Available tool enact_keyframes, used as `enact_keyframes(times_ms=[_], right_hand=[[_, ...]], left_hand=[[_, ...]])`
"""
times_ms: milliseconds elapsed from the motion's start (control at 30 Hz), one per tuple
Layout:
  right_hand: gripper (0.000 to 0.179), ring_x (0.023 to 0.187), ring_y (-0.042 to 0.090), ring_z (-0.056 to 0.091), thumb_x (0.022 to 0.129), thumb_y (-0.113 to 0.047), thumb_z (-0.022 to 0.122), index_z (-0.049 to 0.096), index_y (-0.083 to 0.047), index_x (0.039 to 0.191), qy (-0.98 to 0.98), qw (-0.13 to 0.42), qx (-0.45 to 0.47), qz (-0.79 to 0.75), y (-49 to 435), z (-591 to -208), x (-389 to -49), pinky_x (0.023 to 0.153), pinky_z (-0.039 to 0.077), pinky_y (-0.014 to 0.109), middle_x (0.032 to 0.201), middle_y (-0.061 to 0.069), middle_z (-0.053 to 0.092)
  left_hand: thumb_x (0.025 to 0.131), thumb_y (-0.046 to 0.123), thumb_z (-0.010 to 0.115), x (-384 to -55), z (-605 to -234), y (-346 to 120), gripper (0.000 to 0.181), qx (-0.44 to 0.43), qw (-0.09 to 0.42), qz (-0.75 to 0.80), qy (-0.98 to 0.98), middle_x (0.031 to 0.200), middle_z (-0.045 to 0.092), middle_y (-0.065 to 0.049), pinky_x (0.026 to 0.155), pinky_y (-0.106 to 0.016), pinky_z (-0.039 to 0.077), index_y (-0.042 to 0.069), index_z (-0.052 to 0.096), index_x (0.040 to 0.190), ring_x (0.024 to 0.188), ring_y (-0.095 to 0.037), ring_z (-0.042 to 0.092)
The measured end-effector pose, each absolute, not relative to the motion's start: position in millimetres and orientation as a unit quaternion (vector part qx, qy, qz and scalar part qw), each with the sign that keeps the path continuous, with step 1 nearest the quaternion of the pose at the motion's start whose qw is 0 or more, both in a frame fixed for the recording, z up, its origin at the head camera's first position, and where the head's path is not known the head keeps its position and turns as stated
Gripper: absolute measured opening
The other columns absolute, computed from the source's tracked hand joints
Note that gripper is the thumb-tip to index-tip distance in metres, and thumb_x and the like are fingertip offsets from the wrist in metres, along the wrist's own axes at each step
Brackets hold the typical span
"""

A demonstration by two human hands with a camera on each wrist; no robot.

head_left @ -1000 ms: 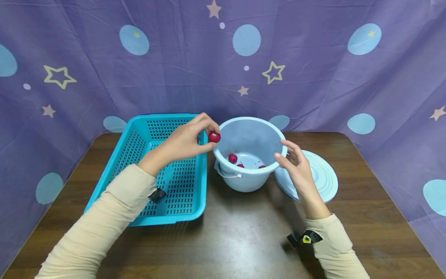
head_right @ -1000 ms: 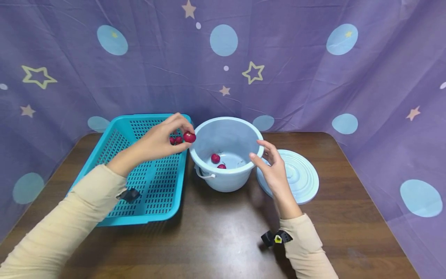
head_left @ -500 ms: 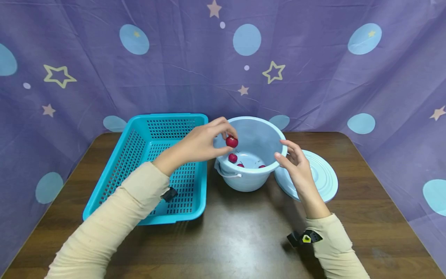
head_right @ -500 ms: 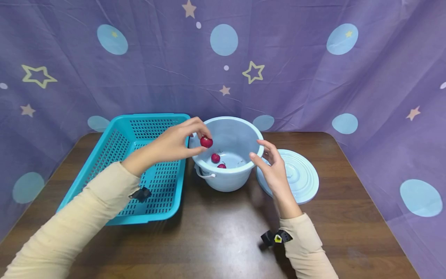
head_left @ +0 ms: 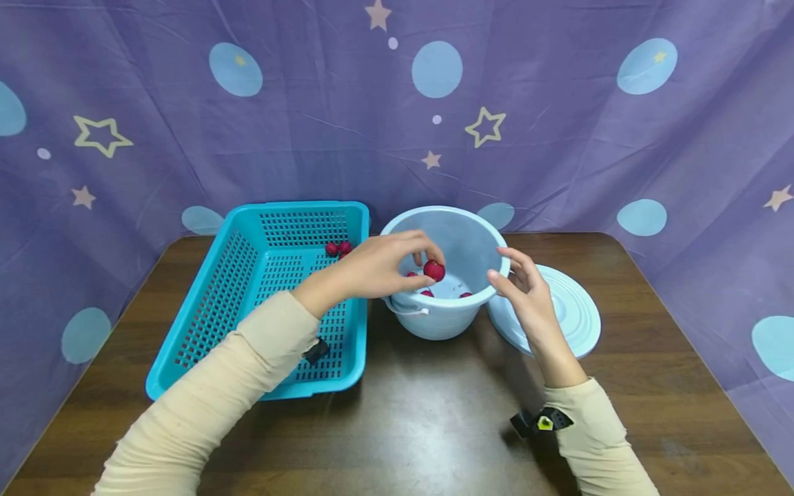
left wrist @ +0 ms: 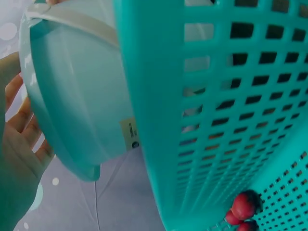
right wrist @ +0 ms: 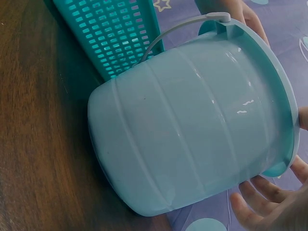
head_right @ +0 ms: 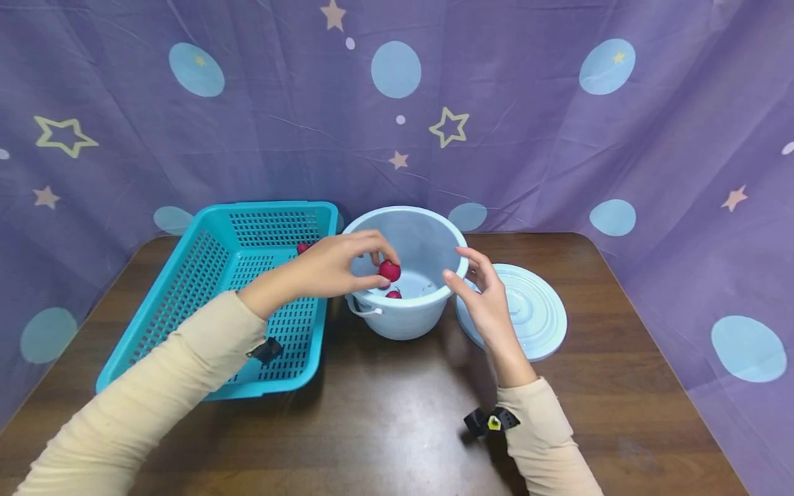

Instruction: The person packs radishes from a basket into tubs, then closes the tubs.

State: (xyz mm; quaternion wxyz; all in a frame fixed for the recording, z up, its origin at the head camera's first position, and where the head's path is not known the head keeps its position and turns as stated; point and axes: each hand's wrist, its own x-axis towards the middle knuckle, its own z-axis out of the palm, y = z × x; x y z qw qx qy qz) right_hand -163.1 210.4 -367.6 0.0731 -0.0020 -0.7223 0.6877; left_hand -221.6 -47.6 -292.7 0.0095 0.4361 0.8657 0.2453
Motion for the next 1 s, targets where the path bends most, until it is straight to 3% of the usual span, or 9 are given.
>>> enact_keyframes(times_ms=[500,833,1000], right_hand=[[0.049,0.11,0.014,0.056,0.096,-0.022,0.066,0.049,-0.013,0.142,-0.723,0.071,-0.002,0.687,210.2,-367.0,-163.6,0.086,0.048,0.024,0.135,0.013,0.052],[0.049,0.109,0.014,0.057,0.097,-0.022,0.066,0.049,-0.013,0.142,-0.727,0.075,-0.002,0.682,210.3,-366.6,-164.2,0.085,0.048,0.023,0.136,0.015,0.051],[0.05,0.11,0.014,0.056,0.096,-0.023,0.066,0.049,-0.013,0.142,-0.726,0.071,-0.004,0.684,210.8,-367.0,-163.5,0.086,0.048,0.023,0.136,0.013,0.051]], left_hand=[[0.092,0.036,0.071,-220.5,-302.1,-35.3,0.034,0.422,0.078,0.237,0.872,0.109,0.061,0.011,0.079,-0.028,0.049,0.025,0.066,0.124,0.096,-0.009,0.055],[0.095,0.037,0.068,-222.6,-301.8,-35.2,0.034,0.427,0.079,0.235,0.87,0.12,0.062,0.011,0.09,-0.031,0.048,0.025,0.066,0.126,0.106,-0.009,0.056],[0.094,0.036,0.068,-223.3,-298.6,-40.9,0.033,0.424,0.065,0.244,0.87,0.119,0.062,0.01,0.087,-0.031,0.049,0.024,0.067,0.125,0.105,-0.012,0.057]])
